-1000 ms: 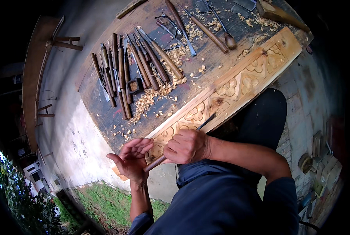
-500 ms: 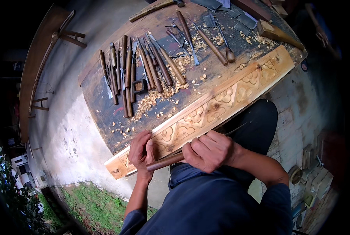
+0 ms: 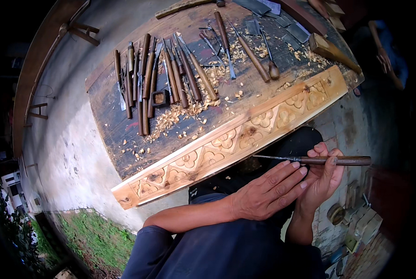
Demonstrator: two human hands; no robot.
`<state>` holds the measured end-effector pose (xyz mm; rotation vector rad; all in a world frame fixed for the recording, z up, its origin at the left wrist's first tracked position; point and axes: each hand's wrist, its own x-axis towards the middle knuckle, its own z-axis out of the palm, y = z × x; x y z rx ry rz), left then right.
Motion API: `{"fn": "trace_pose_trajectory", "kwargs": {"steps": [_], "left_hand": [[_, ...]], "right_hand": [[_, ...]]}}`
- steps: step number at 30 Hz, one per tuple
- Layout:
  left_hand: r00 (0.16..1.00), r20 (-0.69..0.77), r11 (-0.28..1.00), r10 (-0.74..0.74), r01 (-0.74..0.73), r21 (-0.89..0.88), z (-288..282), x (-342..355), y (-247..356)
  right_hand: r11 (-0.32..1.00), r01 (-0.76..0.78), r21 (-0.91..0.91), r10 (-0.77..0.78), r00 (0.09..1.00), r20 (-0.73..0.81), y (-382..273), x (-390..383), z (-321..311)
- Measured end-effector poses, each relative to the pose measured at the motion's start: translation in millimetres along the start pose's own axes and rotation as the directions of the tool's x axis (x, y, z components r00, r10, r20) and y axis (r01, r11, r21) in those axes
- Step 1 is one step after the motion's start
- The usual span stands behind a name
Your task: The person carves a decorative floral pattern into a long wooden plank using a chisel and a wooden mallet. They repeatedly position the chisel and strike it to remove wood shavings, occasionally brushing away debris with their hand.
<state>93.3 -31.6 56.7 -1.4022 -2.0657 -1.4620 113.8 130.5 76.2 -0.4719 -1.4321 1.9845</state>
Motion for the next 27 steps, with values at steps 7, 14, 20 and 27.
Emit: {"fn": "trace_pose_trajectory", "kwargs": {"steps": [7,14,20,27], "left_hand": [[0.968,0.238,0.996,-0.080,0.066,0.066,20.2,18.6,-38.7],[0.990,0.114,0.884,-0.079,0.017,0.466,-15.9,-1.8,-46.3],[0.946,0.001,0.708,-0.325,0.242,0.664,-61.9,-61.6,-23.2],[0.854,-0.140,0.484,-0.501,0.411,0.773,-110.9,-121.9,-6.1]], "right_hand": [[0.969,-0.231,0.089,0.231,0.973,0.003,15.4,-7.5,-33.5],[0.968,-0.148,-0.203,0.188,0.962,0.196,17.6,10.6,-48.0],[0.890,0.084,-0.449,-0.031,0.992,0.124,27.4,59.3,-34.6],[0.310,0.699,-0.644,-0.269,0.715,0.646,32.0,92.6,21.9]]}}
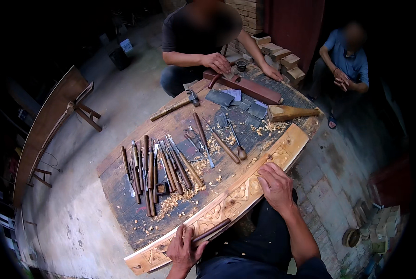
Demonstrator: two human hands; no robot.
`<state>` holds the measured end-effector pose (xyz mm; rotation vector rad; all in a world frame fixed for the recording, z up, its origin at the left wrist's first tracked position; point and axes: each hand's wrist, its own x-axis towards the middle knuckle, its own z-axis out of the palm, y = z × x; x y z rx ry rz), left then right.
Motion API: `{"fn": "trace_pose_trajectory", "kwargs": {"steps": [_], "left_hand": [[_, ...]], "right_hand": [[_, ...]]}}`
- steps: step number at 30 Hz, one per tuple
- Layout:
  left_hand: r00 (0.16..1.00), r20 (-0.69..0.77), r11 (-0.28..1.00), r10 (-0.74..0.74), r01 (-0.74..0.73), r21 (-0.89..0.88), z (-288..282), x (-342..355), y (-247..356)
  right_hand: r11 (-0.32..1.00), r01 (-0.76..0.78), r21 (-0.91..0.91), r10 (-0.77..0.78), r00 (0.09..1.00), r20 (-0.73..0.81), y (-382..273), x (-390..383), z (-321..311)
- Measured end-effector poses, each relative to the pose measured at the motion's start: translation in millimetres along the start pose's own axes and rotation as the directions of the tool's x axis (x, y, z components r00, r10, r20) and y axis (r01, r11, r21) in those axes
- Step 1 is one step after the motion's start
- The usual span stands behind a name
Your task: The person carves a decorative floral pattern into a long wooden plank using a chisel and a wooden mallet. They repeatedly position the chisel and strike it to remove wood shavings, occasionally brushing away debris with their hand.
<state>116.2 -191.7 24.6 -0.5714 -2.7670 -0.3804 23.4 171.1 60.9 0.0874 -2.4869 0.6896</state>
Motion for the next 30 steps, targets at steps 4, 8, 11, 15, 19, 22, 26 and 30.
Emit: {"fn": "trace_pose_trajectory", "kwargs": {"steps": [4,8,11,15,19,22,26,30], "left_hand": [[1.000,0.018,0.999,0.017,-0.018,0.035,2.4,-3.7,-13.4],[0.999,0.038,1.000,0.016,-0.015,-0.005,-0.7,-0.5,-12.6],[0.999,-0.005,0.999,0.031,-0.032,-0.030,2.0,1.7,-19.0],[0.999,0.010,0.999,0.053,-0.053,-0.005,-2.6,6.4,-21.2],[0.995,-0.021,0.995,0.099,-0.099,-0.014,-3.4,3.2,-16.8],[0.988,0.020,0.987,0.156,-0.155,-0.039,8.0,-13.4,-12.8],[0.967,0.006,0.957,0.257,-0.253,-0.141,-2.0,-34.9,12.2],[0.940,-0.019,0.925,0.340,-0.338,-0.175,-7.7,-37.4,31.7]], "right_hand": [[0.984,0.127,-0.122,-0.104,0.978,0.181,7.9,11.0,14.2],[0.968,0.183,-0.171,-0.143,0.965,0.222,9.5,9.2,23.7],[0.972,0.156,-0.174,-0.108,0.961,0.255,7.0,9.5,21.8],[0.973,0.138,-0.185,-0.080,0.954,0.289,5.1,6.0,20.1],[0.965,0.154,-0.214,-0.099,0.964,0.247,4.7,-1.0,22.2],[0.946,0.213,-0.246,-0.185,0.974,0.132,5.1,-8.5,28.2],[0.973,0.135,-0.186,-0.078,0.956,0.282,-16.5,-7.7,12.2],[0.993,0.098,-0.070,-0.082,0.977,0.198,-16.5,-9.8,-1.1]]}}
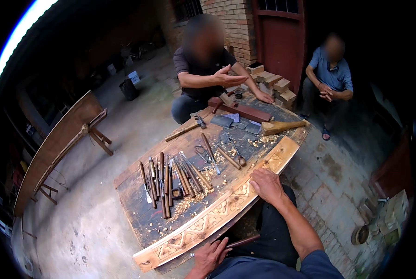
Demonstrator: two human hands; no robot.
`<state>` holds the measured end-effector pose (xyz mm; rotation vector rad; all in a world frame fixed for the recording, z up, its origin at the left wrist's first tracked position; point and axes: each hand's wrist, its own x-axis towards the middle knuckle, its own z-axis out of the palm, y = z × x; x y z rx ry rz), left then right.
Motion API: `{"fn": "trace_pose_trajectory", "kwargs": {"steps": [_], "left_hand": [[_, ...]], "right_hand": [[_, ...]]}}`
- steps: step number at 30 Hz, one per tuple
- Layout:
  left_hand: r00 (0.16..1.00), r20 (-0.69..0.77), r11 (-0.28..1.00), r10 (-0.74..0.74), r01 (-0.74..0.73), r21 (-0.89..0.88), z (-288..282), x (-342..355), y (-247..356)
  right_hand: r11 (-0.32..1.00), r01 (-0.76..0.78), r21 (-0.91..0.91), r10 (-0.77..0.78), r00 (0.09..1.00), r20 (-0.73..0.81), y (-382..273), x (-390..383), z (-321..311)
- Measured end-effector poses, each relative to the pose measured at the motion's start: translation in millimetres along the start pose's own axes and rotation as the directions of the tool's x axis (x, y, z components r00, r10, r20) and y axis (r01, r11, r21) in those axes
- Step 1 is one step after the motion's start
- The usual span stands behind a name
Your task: The person carves a decorative floral pattern into a long wooden plank using a chisel and a wooden mallet. They repeatedly position the chisel and strike it to remove wood shavings, occasionally brushing away debris with their hand.
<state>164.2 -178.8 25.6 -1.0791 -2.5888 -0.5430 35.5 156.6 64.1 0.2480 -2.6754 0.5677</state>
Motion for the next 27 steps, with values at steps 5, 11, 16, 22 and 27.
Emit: {"fn": "trace_pose_trajectory", "kwargs": {"steps": [5,11,16,22,27], "left_hand": [[0.999,-0.040,0.997,0.030,-0.033,-0.064,9.1,36.8,10.9],[0.986,-0.057,0.953,0.154,-0.164,-0.255,36.9,118.1,19.1],[0.925,-0.145,0.863,0.351,-0.380,-0.332,80.1,195.5,29.3],[0.948,-0.113,0.867,0.299,-0.319,-0.382,122.2,228.2,44.6],[0.974,-0.090,0.889,0.208,-0.226,-0.398,125.5,235.4,48.4]], "right_hand": [[0.845,-0.232,0.481,0.245,0.969,0.036,-2.8,-29.1,-10.7],[0.555,-0.566,0.610,0.221,0.807,0.548,13.1,-60.2,-72.4],[0.476,-0.752,0.456,0.264,0.617,0.741,39.5,-62.9,-101.7],[0.600,-0.679,0.422,0.281,0.673,0.684,96.6,-54.1,-115.8],[0.544,-0.741,0.393,0.267,0.597,0.756,131.7,-24.6,-111.5]]}}
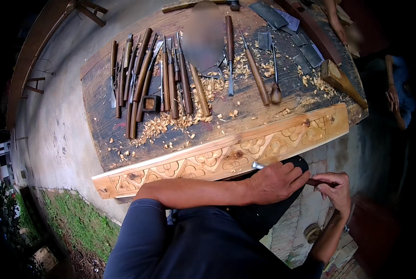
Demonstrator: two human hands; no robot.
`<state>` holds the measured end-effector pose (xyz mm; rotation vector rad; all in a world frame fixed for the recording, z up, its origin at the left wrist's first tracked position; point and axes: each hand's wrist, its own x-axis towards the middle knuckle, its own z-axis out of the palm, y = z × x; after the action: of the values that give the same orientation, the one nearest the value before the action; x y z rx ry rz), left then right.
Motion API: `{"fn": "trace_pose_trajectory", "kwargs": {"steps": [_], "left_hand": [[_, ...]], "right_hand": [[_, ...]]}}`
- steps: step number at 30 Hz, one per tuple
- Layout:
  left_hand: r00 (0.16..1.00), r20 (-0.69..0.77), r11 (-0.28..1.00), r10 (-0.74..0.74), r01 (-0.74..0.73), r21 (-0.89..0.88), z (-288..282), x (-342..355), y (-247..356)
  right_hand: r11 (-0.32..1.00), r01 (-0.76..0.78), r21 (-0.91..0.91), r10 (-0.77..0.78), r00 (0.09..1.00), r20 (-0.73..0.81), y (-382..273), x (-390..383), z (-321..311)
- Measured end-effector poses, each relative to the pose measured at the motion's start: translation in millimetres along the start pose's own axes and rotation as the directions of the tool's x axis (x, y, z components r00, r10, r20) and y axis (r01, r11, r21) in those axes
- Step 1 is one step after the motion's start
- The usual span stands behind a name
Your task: The person carves a decorative floral pattern into a long wooden plank using a chisel and a wooden mallet. They repeatedly position the chisel and strike it to remove wood shavings, occasionally brushing away debris with their hand.
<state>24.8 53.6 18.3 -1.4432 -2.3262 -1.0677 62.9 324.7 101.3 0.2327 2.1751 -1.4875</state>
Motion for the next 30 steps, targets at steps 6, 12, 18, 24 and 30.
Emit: {"fn": "trace_pose_trajectory", "kwargs": {"steps": [6,12,18,24,30], "left_hand": [[0.995,-0.081,0.996,-0.055,0.061,0.072,2.7,-0.1,-9.9],[0.997,-0.079,0.977,-0.019,0.036,0.211,-1.2,-1.7,-13.1],[0.996,-0.082,0.970,-0.026,0.045,0.240,-0.5,-3.3,-16.6],[0.993,-0.092,0.982,-0.069,0.084,0.167,-0.7,0.3,-18.8],[0.986,-0.118,0.988,-0.122,0.131,0.076,-0.3,2.2,-20.6]], "right_hand": [[0.996,0.061,-0.072,-0.057,0.997,0.055,-15.6,30.4,-7.7],[0.994,0.064,-0.091,-0.053,0.991,0.122,-24.8,47.5,-13.5],[0.991,0.063,-0.118,-0.043,0.986,0.162,-32.8,62.4,-13.1],[0.986,0.038,-0.163,-0.011,0.987,0.162,-37.4,69.1,-17.2],[0.986,0.019,-0.168,0.010,0.985,0.171,-53.9,77.7,-16.6]]}}
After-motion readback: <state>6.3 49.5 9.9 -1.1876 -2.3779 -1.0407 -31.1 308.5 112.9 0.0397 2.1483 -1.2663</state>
